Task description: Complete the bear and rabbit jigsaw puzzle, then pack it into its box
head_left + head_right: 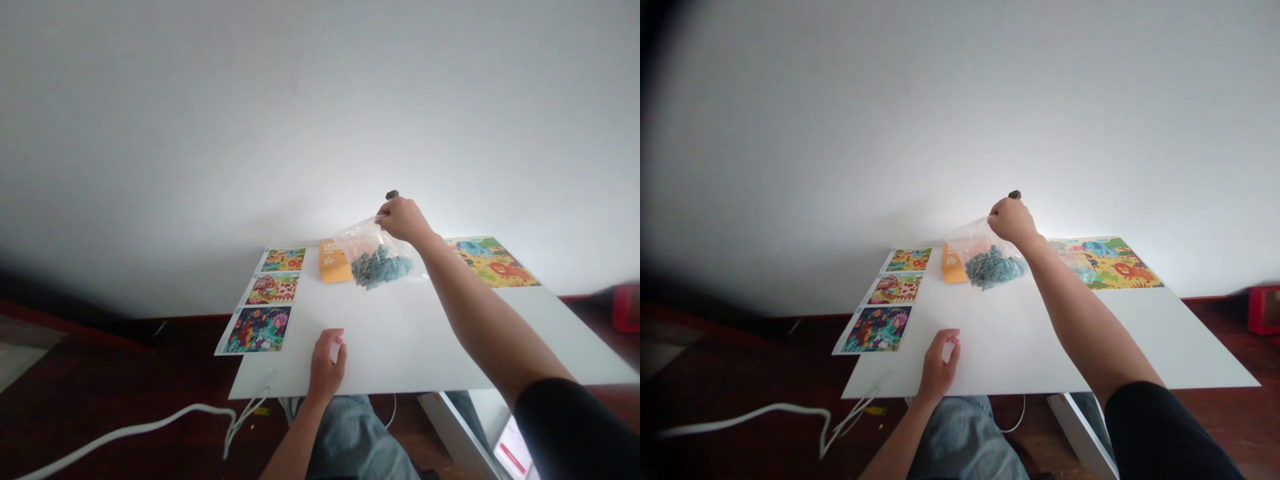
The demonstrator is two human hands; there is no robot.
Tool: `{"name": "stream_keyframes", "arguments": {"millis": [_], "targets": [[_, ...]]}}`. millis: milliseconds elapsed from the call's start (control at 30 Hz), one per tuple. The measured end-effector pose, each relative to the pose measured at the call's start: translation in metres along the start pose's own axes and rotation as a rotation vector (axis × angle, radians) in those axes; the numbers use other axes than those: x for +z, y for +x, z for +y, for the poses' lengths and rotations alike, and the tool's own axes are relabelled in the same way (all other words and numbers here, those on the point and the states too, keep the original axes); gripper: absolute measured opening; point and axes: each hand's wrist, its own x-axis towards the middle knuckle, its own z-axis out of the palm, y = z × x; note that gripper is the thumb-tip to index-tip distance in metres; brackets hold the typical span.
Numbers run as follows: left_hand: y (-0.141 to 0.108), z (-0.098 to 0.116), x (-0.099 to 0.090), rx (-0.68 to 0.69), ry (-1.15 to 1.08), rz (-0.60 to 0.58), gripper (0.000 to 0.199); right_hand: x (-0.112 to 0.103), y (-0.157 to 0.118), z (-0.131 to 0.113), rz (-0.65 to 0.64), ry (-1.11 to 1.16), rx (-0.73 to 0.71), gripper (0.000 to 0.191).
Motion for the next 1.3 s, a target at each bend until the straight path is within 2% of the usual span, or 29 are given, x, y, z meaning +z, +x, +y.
{"name": "stream_keyframes", "arguments": {"millis": [100, 167, 233, 333, 367, 433, 500, 567, 633, 733, 767, 833, 900, 933, 1000, 1067, 1200, 1300], "targets": [[0.0, -0.001, 0.0, 0.004, -0.001, -0.006, 0.021, 0.01, 0.004, -0.001, 0.189, -0.004, -0.009, 0.027], [0.0, -0.002, 0.001, 0.004, -0.004, -0.006, 0.02, 0.023, 0.007, -0.001, 0.249, -0.019, -0.056, 0.03], [-0.001, -0.002, 0.001, 0.007, -0.004, -0.005, 0.02, 0.043, 0.007, 0.002, 0.175, -0.039, -0.113, 0.03], [-0.001, -0.001, 0.001, 0.006, 0.002, -0.003, 0.02, 0.08, -0.003, 0.014, -0.084, -0.067, -0.163, 0.027], [0.0, -0.001, 0.001, 0.006, 0.005, -0.002, 0.019, 0.092, -0.01, 0.02, -0.118, -0.062, -0.17, 0.026], [0.0, 0.001, 0.0, 0.008, 0.007, 0.003, 0.018, 0.111, -0.025, 0.036, -0.143, -0.047, -0.19, 0.025], [0.001, 0.002, 0.0, 0.013, 0.008, 0.01, 0.018, 0.121, -0.04, 0.058, -0.136, -0.021, -0.235, 0.041], [0.001, 0.002, 0.0, 0.016, 0.009, 0.013, 0.017, 0.124, -0.053, 0.087, -0.036, 0.035, -0.299, 0.053], [0.002, 0.003, 0.001, 0.015, 0.007, 0.008, 0.017, 0.121, -0.064, 0.124, 0.052, -0.009, -0.178, 0.052], [0.002, 0.003, 0.001, 0.012, 0.008, 0.001, 0.016, 0.111, -0.078, 0.187, 0.081, -0.249, 0.202, 0.06], [0.002, 0.003, 0.001, 0.012, 0.011, -0.001, 0.016, 0.109, -0.084, 0.207, 0.038, -0.316, 0.32, 0.064], [0.001, 0.002, 0.001, 0.013, 0.019, -0.003, 0.017, 0.108, -0.097, 0.241, -0.131, -0.366, 0.492, 0.072], [0.0, 0.002, 0.001, 0.01, 0.025, -0.008, 0.017, 0.112, -0.111, 0.263, -0.282, -0.357, 0.553, 0.072], [0.0, 0.002, 0.001, 0.006, 0.027, -0.009, 0.017, 0.115, -0.118, 0.269, -0.288, -0.362, 0.555, 0.072], [0.0, 0.002, 0.002, -0.002, 0.027, -0.01, 0.017, 0.123, -0.131, 0.271, -0.288, -0.385, 0.557, 0.072], [0.001, 0.002, 0.002, -0.009, 0.03, -0.012, 0.017, 0.128, -0.143, 0.262, -0.27, -0.415, 0.541, 0.071], [0.001, 0.002, 0.002, -0.005, 0.046, -0.026, 0.019, 0.131, -0.172, 0.231, -0.246, -0.453, 0.525, 0.07], [-0.001, 0.0, 0.002, 0.014, 0.079, -0.055, 0.022, 0.132, -0.204, 0.199, -0.218, -0.489, 0.504, 0.067]]}}
